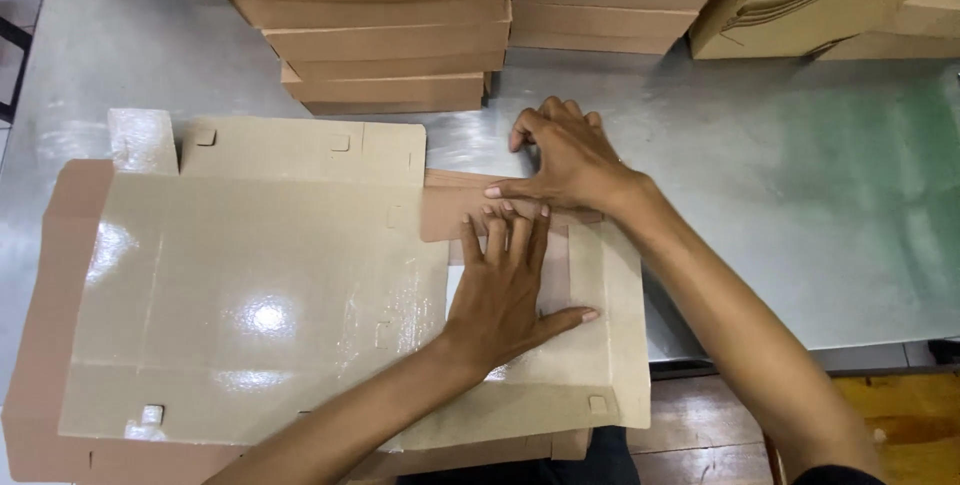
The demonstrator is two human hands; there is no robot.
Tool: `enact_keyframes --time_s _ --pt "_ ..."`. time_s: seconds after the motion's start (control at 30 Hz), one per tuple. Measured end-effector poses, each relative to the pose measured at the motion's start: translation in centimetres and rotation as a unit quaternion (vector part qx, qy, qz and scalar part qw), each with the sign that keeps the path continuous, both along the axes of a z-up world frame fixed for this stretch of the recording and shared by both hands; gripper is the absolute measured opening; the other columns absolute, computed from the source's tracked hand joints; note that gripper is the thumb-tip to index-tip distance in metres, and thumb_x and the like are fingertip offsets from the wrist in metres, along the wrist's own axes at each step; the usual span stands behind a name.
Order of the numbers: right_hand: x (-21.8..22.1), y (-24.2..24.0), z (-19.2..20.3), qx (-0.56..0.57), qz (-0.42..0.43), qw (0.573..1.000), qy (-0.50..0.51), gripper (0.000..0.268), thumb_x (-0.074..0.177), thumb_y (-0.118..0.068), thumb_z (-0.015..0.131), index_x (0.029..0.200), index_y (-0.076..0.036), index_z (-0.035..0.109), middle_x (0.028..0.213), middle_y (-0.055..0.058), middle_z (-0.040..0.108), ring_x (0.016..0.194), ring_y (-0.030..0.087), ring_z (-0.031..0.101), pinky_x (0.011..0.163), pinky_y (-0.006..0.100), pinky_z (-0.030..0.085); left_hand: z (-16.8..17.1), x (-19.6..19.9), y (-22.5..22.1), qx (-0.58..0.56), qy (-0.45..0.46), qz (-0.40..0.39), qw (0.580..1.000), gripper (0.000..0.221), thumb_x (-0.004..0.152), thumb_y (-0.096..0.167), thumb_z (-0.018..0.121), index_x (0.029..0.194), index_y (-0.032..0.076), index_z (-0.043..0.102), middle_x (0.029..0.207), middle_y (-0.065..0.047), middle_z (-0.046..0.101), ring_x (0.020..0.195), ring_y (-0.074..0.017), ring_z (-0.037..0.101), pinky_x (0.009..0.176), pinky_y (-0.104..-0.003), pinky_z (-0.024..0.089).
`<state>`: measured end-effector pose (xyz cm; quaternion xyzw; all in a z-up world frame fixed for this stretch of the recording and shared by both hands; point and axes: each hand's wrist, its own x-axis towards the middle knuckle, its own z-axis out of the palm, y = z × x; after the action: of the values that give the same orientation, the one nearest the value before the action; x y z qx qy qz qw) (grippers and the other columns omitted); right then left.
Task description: The person assembles flat cardboard boxes with clear plastic windows. They fold the side flaps, tuck in the tabs, and press the edges to form the box shape. The person repeats this process for multiple boxes on a metal work surface.
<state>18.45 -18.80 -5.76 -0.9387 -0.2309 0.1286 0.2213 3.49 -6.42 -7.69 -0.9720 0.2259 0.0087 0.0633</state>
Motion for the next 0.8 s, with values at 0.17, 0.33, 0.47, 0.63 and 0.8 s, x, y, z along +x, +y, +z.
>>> enact_keyframes --time_s 0.17,0.33,0.47,0.63,0.8 --pt "0.1 3.6 -0.2 0.002 0.012 1.000 0.010 0.053 0.070 -0.051 0.088 0.104 -0.019 0.063 0.105 0.008 0.055 0.111 0.032 0.055 0.091 0.047 0.035 -0.6 -0.2 -0.1 -0.004 -0.012 0.008 1.000 0.121 0.079 0.095 0.020 0.156 0.002 0.031 0.143 -0.024 0.040 0.133 -0.0475 0.038 0.110 -0.067 0.028" --pt "0.6 5.6 -0.8 0.004 0.016 1.000 0.007 0.053 0.068 -0.049 0.087 0.104 -0.019 0.061 0.106 0.010 0.055 0.111 0.033 0.055 0.089 0.048 0.036 -0.3 0.0 -0.1 -0.017 -0.019 0.010 1.000 0.119 0.078 0.095 0.021 0.151 0.003 0.038 0.140 -0.022 0.042 0.131 -0.0466 0.040 0.108 -0.067 0.030" --pt "0.0 6.4 -1.0 0.004 0.001 1.000 -0.009 0.054 0.067 -0.052 0.084 0.101 -0.018 0.059 0.107 0.013 0.055 0.112 0.035 0.053 0.090 0.050 0.036 0.3 -0.1 -0.1 -0.029 -0.014 0.012 0.999 0.116 0.077 0.096 0.022 0.144 0.005 0.047 0.139 -0.020 0.044 0.128 -0.0437 0.042 0.107 -0.065 0.033" --pt "-0.4 6.8 -1.1 -0.007 -0.002 1.000 -0.020 0.053 0.068 -0.054 0.082 0.100 -0.018 0.059 0.110 0.014 0.056 0.115 0.036 0.052 0.092 0.052 0.035 0.0 -0.1 0.5 -0.029 0.028 0.015 0.999 0.112 0.080 0.094 0.027 0.151 0.008 0.040 0.144 -0.017 0.039 0.129 -0.0411 0.038 0.110 -0.064 0.031" --pt "0.1 4.4 0.2 -0.046 -0.005 0.998 -0.034 0.060 0.065 -0.058 0.084 0.105 -0.018 0.064 0.116 0.016 0.056 0.120 0.038 0.049 0.095 0.055 0.034 1.0 -0.2 0.6 -0.037 0.034 0.006 0.999 0.105 0.085 0.089 0.029 0.154 0.009 0.036 0.146 -0.018 0.036 0.130 -0.0412 0.037 0.110 -0.063 0.031"
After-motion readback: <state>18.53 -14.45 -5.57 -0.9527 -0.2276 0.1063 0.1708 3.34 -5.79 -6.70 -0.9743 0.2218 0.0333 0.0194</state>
